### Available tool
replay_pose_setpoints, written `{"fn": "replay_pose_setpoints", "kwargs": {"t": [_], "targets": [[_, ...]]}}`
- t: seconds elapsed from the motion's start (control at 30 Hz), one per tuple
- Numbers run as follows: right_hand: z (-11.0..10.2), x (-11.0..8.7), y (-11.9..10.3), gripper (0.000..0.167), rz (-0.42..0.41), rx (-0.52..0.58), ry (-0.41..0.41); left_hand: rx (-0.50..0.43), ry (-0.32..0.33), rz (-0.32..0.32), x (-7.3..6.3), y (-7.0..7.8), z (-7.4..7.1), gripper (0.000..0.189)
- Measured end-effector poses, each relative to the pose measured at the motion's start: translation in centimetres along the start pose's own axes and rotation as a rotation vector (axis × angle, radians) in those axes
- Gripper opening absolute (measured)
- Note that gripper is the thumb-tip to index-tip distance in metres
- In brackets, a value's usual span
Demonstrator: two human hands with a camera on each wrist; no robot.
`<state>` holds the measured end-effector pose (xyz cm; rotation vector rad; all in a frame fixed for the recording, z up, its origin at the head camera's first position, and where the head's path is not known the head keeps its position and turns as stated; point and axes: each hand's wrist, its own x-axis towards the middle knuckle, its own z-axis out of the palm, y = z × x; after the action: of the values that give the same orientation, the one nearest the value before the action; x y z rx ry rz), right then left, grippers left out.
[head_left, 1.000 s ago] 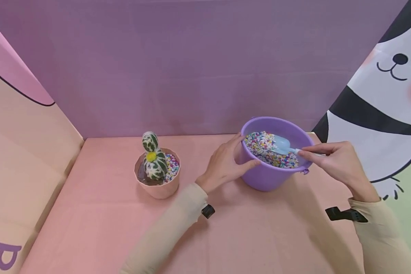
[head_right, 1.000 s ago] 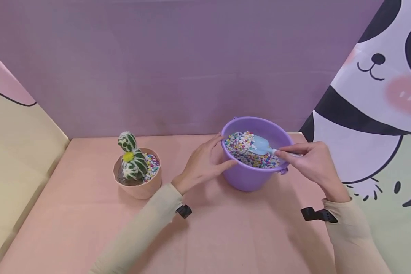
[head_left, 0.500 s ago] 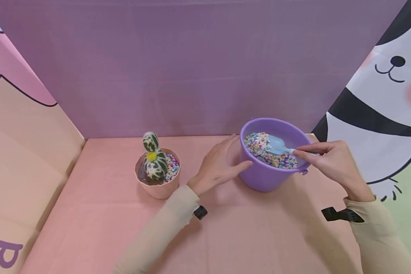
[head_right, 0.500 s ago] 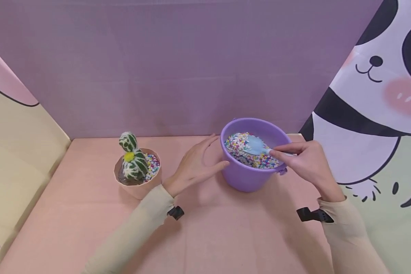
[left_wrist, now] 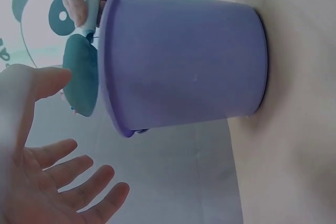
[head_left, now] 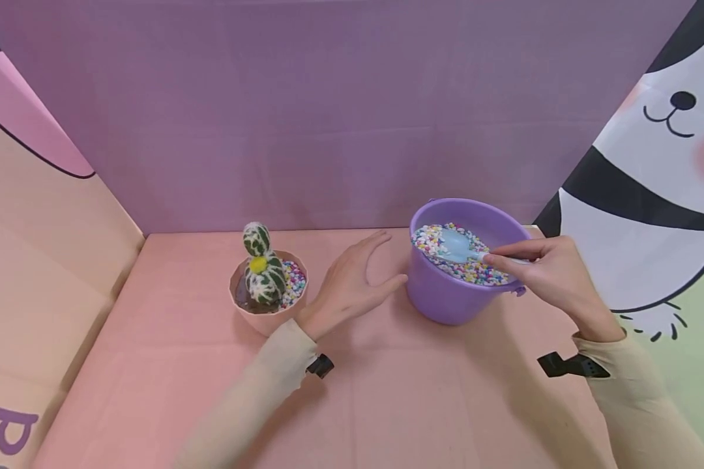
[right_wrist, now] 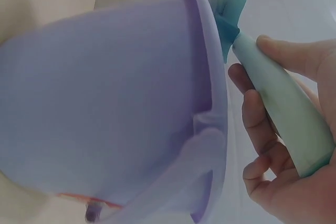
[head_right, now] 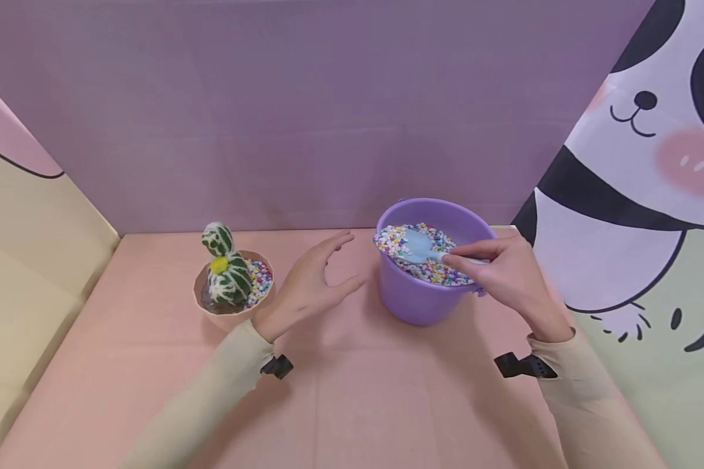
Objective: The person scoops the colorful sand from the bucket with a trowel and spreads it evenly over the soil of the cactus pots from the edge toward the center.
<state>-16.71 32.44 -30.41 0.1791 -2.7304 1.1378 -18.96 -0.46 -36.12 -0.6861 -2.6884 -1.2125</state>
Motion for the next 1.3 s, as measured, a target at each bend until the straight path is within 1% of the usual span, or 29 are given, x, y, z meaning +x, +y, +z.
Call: {"fn": "replay_pose_setpoints", "kwargs": {"t": [0.1,0.3,0.47,0.67,0.83,0.97,1.1,1.3], "targets": [[0.5,0.0,-0.2,0.028,-0.002,0.014,0.0,-0.011,0.012,0.017,-0.6,0.1,-0.6,0.074],[1.0,0.0,-0.8,0.026,-0.037,-0.008,-0.004,-0.029,0.032,0.048,-1.6,0.3,-1.7,0.072],[1.5,0.1,-1.6,0.028,-0.026,-0.001,-0.026,-0.071,0.045,0.066,-2.4,0.4,-2.8,0.071],[2.3,0.2,-2.3,0.024,-0.05,0.029,-0.004,-0.122,0.094,0.102,-3.2,0.4,-4.1,0.068],[2.9,0.2,-2.9,0.02,-0.084,0.038,0.014,-0.161,0.135,0.087,-4.1,0.3,-5.4,0.066],[3.3,0.2,-3.4,0.019,-0.09,0.039,0.022,-0.167,0.159,0.074,-4.8,0.2,-6.4,0.065],[3.8,0.3,-3.7,0.022,-0.089,0.043,-0.008,-0.165,0.192,0.077,-5.4,-0.1,-7.2,0.063],[4.6,0.3,-4.3,0.022,-0.097,0.053,-0.042,-0.165,0.226,0.061,-6.3,-0.2,-8.5,0.06]]}}
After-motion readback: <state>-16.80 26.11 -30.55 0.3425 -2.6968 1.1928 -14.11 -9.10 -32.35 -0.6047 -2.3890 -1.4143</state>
